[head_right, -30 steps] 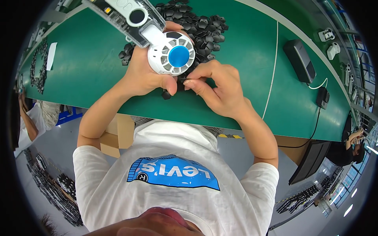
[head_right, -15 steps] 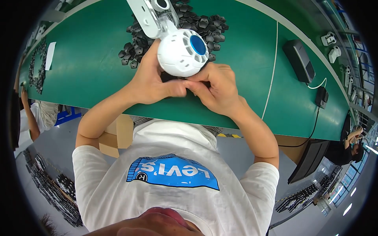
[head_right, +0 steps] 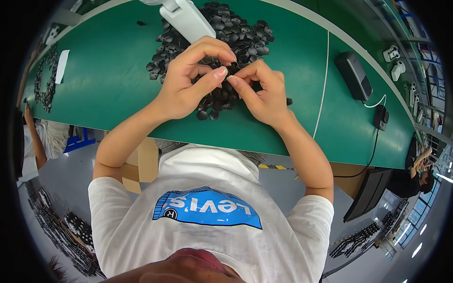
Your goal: Assembling small plastic components into a white toy housing at a factory production line station.
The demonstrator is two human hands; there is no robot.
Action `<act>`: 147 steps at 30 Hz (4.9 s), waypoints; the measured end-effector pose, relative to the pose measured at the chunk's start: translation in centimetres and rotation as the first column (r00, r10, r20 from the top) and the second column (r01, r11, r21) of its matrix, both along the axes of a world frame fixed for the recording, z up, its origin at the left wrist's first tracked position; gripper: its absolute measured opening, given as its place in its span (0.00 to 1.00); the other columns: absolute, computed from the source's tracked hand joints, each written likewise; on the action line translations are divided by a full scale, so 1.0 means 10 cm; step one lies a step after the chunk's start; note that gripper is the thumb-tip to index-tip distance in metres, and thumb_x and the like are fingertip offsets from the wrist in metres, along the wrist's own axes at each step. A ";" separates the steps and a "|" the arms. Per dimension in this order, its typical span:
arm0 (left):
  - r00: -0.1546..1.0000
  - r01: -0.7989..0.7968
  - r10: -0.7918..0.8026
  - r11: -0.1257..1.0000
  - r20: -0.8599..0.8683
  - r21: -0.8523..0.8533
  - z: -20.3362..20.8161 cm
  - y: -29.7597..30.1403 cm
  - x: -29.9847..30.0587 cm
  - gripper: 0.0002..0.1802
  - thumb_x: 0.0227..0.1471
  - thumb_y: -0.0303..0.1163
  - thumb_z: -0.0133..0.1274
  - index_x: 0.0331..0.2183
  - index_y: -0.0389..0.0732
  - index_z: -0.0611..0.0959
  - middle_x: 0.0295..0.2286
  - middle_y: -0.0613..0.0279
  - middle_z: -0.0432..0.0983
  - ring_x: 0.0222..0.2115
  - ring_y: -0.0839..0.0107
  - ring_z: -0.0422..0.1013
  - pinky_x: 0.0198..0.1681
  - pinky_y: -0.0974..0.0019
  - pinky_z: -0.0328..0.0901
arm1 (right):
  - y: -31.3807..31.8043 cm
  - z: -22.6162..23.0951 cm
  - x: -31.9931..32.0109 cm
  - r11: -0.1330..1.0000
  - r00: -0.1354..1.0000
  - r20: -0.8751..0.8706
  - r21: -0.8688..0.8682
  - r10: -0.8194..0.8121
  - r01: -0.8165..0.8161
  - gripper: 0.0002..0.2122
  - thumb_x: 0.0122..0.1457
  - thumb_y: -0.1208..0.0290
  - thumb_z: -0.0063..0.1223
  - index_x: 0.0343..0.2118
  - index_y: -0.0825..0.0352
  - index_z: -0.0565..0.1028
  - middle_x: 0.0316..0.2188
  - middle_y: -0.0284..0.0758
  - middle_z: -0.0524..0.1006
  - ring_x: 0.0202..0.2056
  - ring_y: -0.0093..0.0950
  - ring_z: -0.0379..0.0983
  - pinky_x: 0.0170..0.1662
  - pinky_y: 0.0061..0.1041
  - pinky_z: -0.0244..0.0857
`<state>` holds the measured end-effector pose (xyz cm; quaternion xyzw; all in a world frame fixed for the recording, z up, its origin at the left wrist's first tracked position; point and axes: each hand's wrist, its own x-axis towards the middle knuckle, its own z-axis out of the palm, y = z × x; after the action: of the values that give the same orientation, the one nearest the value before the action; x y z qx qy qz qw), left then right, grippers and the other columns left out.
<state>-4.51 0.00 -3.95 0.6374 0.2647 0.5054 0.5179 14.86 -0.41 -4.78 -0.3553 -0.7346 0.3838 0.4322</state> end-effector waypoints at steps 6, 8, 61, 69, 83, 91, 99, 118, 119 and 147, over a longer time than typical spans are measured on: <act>0.991 0.034 -0.035 0.999 -0.132 -0.006 0.00 0.06 -0.08 0.08 0.54 0.24 0.50 0.38 0.35 0.77 0.39 0.60 0.70 0.39 0.74 0.69 0.35 0.74 0.68 | 0.04 -0.05 -0.02 1.000 0.999 0.050 0.010 0.003 -0.003 0.05 0.55 0.81 0.56 0.27 0.70 0.71 0.17 0.31 0.74 0.17 0.15 0.69 0.20 0.13 0.59; 0.991 -0.094 0.096 0.995 -0.091 0.028 -0.03 0.12 -0.09 0.08 0.51 0.25 0.52 0.37 0.37 0.78 0.34 0.63 0.72 0.33 0.76 0.70 0.28 0.76 0.67 | 0.04 -0.04 -0.02 1.000 0.999 0.043 0.031 0.000 -0.001 0.05 0.55 0.81 0.57 0.27 0.70 0.71 0.17 0.31 0.74 0.17 0.15 0.69 0.20 0.13 0.59; 0.993 -0.103 0.084 0.963 -0.085 -0.250 0.12 0.25 0.24 0.25 0.54 0.37 0.54 0.45 0.31 0.65 0.33 0.52 0.77 0.33 0.71 0.73 0.38 0.68 0.68 | 0.04 0.19 0.20 0.932 0.992 -0.113 -0.350 0.055 -0.091 0.08 0.53 0.76 0.61 0.28 0.68 0.70 0.22 0.30 0.73 0.22 0.16 0.70 0.25 0.14 0.64; 0.984 -0.039 0.092 0.947 0.153 -0.318 0.06 0.08 0.28 0.20 0.50 0.27 0.54 0.43 0.32 0.65 0.30 0.56 0.75 0.30 0.74 0.72 0.34 0.70 0.67 | -0.04 0.15 0.14 0.945 0.992 -0.099 -0.308 0.079 -0.106 0.14 0.49 0.76 0.66 0.34 0.67 0.69 0.26 0.31 0.73 0.26 0.17 0.70 0.28 0.15 0.66; 0.965 0.112 0.001 0.902 0.263 -0.416 0.11 -0.13 0.38 0.19 0.48 0.25 0.53 0.42 0.33 0.68 0.33 0.57 0.73 0.32 0.73 0.71 0.37 0.69 0.68 | -0.01 0.00 -0.01 0.952 0.871 -0.395 0.027 0.291 -0.305 0.37 0.41 0.70 0.72 0.55 0.62 0.62 0.48 0.37 0.67 0.50 0.27 0.65 0.48 0.22 0.65; 0.967 0.138 0.006 0.825 0.253 -0.548 0.10 0.00 0.35 0.24 0.46 0.26 0.58 0.44 0.35 0.66 0.35 0.58 0.70 0.35 0.71 0.71 0.37 0.68 0.69 | -0.02 0.05 0.04 0.798 0.869 -0.472 -0.462 0.148 -0.387 0.41 0.41 0.73 0.71 0.58 0.62 0.58 0.53 0.37 0.65 0.54 0.26 0.62 0.57 0.27 0.58; 0.981 0.179 -0.148 0.935 0.124 -0.305 0.08 -0.02 0.28 0.56 0.27 0.33 0.74 0.53 0.39 0.54 0.43 0.56 0.63 0.43 0.68 0.67 0.45 0.65 0.67 | 0.00 0.09 0.11 0.837 0.831 -0.513 -0.342 0.214 -0.427 0.39 0.42 0.78 0.68 0.58 0.62 0.58 0.53 0.37 0.65 0.54 0.27 0.63 0.56 0.26 0.60; 0.976 0.139 -0.040 0.871 0.213 -0.472 0.10 0.07 0.31 0.39 0.43 0.28 0.64 0.49 0.38 0.56 0.35 0.55 0.69 0.32 0.67 0.74 0.29 0.66 0.73 | -0.03 0.15 0.05 0.827 0.891 -0.442 -0.458 0.107 -0.327 0.33 0.54 0.65 0.61 0.61 0.67 0.59 0.49 0.39 0.68 0.36 0.22 0.71 0.28 0.21 0.72; 0.975 0.142 -0.049 0.887 0.217 -0.439 0.10 0.07 0.32 0.36 0.45 0.27 0.62 0.48 0.38 0.56 0.33 0.55 0.70 0.30 0.67 0.74 0.25 0.66 0.73 | -0.02 0.13 0.05 0.845 0.889 -0.444 -0.427 0.114 -0.322 0.32 0.55 0.63 0.59 0.61 0.67 0.59 0.48 0.39 0.68 0.32 0.21 0.72 0.24 0.20 0.72; 0.967 0.249 -0.196 0.862 0.164 -0.441 0.06 0.07 0.23 0.48 0.40 0.33 0.69 0.53 0.39 0.53 0.42 0.55 0.65 0.43 0.68 0.68 0.42 0.66 0.69 | 0.00 0.14 0.16 0.819 0.827 -0.540 -0.397 0.157 -0.414 0.29 0.53 0.75 0.58 0.59 0.68 0.61 0.56 0.40 0.64 0.50 0.26 0.67 0.46 0.25 0.70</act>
<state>-2.16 0.74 -3.35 0.4938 0.2712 0.4008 0.7225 16.47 -0.44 -3.42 -0.2287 -0.5242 0.6985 0.4302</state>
